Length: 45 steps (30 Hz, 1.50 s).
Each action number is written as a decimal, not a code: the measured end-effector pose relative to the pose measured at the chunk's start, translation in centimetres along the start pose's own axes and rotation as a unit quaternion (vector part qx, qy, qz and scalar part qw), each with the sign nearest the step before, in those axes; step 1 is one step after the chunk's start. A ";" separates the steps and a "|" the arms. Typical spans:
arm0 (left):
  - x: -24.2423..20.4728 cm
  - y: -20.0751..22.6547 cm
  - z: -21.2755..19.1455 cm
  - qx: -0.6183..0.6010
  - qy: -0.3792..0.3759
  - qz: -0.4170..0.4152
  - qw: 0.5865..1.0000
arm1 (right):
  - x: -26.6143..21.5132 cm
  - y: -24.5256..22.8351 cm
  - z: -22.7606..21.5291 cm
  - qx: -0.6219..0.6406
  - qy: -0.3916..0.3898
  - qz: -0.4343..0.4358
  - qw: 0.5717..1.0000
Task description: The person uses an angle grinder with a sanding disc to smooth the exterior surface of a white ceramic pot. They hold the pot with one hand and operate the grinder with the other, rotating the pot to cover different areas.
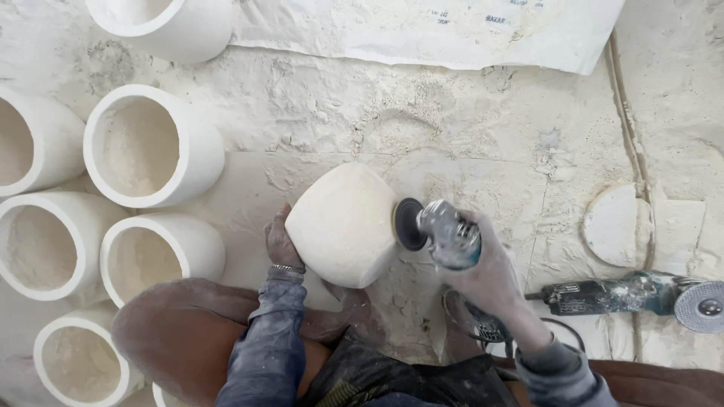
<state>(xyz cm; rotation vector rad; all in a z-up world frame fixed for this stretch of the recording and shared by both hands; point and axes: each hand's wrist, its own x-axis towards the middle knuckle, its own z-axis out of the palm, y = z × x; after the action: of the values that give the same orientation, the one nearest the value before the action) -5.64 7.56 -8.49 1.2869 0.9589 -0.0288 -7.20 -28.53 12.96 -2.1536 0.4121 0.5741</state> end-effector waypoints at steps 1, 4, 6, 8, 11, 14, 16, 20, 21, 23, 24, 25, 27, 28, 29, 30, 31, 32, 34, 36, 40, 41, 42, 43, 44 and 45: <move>0.7 -1.1 -0.9 0.001 0.002 -0.001 1.000 | -1.1 -0.5 0.5 0.000 -0.002 0.001 1.000; 1.5 -3.0 -1.6 0.474 -0.010 0.441 0.762 | -4.4 -0.5 1.5 -0.130 0.107 -0.253 0.953; 0.4 -2.2 -0.8 0.422 -0.014 0.334 0.843 | -6.4 0.9 2.7 -0.254 -0.047 -0.246 0.934; 0.1 -2.0 -1.0 0.432 -0.018 0.361 0.827 | -6.2 -0.7 2.3 -0.223 -0.001 -0.258 0.940; -2.8 0.6 1.3 0.253 0.043 0.206 0.944 | -4.6 -0.8 1.0 -0.151 0.046 -0.219 0.963; -4.1 2.8 3.4 -0.027 0.092 0.008 0.995 | -1.0 0.9 -0.4 -0.013 0.005 -0.100 0.995; -4.5 2.7 3.4 -0.089 0.086 -0.003 0.992 | 0.6 1.5 -1.1 0.083 -0.047 -0.024 0.995; -0.7 -2.3 0.0 0.062 0.068 0.091 0.992 | 0.8 1.1 -1.0 0.077 -0.055 0.002 0.995; 0.8 -4.9 -1.7 0.196 0.051 0.175 0.964 | 0.1 1.3 -0.7 0.049 -0.043 -0.067 0.996; -4.1 1.0 1.9 0.096 0.035 0.111 0.989 | -3.0 -1.0 0.2 -0.034 -0.012 -0.146 0.989; -6.1 4.4 3.7 -0.006 0.016 0.052 0.998 | -4.3 -2.3 0.7 -0.114 0.025 -0.226 0.967; -6.0 4.1 3.7 -0.006 0.015 0.054 0.998 | -5.1 -1.8 1.3 -0.113 0.026 -0.227 0.967; -5.7 3.4 3.4 -0.016 0.007 0.048 0.999 | -6.8 -0.7 2.4 -0.288 -0.041 -0.267 0.919; -5.7 3.3 3.3 -0.016 0.007 0.046 0.999 | -6.2 -1.9 1.8 -0.288 -0.043 -0.266 0.919; -5.6 3.2 3.2 0.015 -0.007 0.070 0.997 | -5.6 -3.2 1.2 -0.255 -0.025 -0.240 0.936; -5.7 3.0 2.8 0.046 -0.018 0.092 0.995 | -5.2 -4.4 0.6 -0.221 -0.009 -0.215 0.951; -6.1 3.2 2.9 0.046 -0.015 0.089 0.995 | -4.2 -3.2 0.5 -0.222 -0.013 -0.214 0.951; -6.4 3.4 3.3 -0.010 -0.034 0.067 0.997 | -3.1 -1.9 0.3 -0.157 0.019 -0.203 0.966; -5.1 1.5 2.5 -0.070 -0.055 0.046 0.995 | -1.1 -0.3 -0.2 -0.092 0.053 -0.192 0.976; -1.7 -2.8 0.2 -0.078 -0.028 0.003 0.997 | 0.7 0.3 -0.7 -0.014 -0.039 0.114 0.993; -1.3 -1.1 0.7 -0.074 -0.034 0.013 0.997 | 1.0 1.3 -0.1 -0.009 -0.028 0.104 0.994; -1.2 -0.4 0.9 -0.054 -0.028 0.007 0.998 | 0.1 0.1 0.0 -0.034 -0.010 0.066 0.997; -1.6 0.2 0.8 -0.031 -0.021 -0.002 0.999 | -1.2 -0.9 0.1 -0.058 0.006 0.031 0.998; -3.0 0.2 0.8 -0.029 -0.018 -0.006 0.999 | -2.9 -1.5 0.3 -0.059 0.002 0.033 0.998; -3.5 0.7 1.5 0.065 -0.036 0.087 0.993 | -4.0 -2.4 0.5 -0.122 -0.013 -0.067 0.990; -4.0 1.2 2.2 0.157 -0.053 0.180 0.970 | -5.2 -3.2 0.6 -0.184 -0.027 -0.167 0.968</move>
<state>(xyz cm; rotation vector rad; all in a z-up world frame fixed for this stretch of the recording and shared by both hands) -6.30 4.26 -5.19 1.7205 0.6327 0.0339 -10.16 -25.65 17.51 -2.4826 -0.1016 0.5450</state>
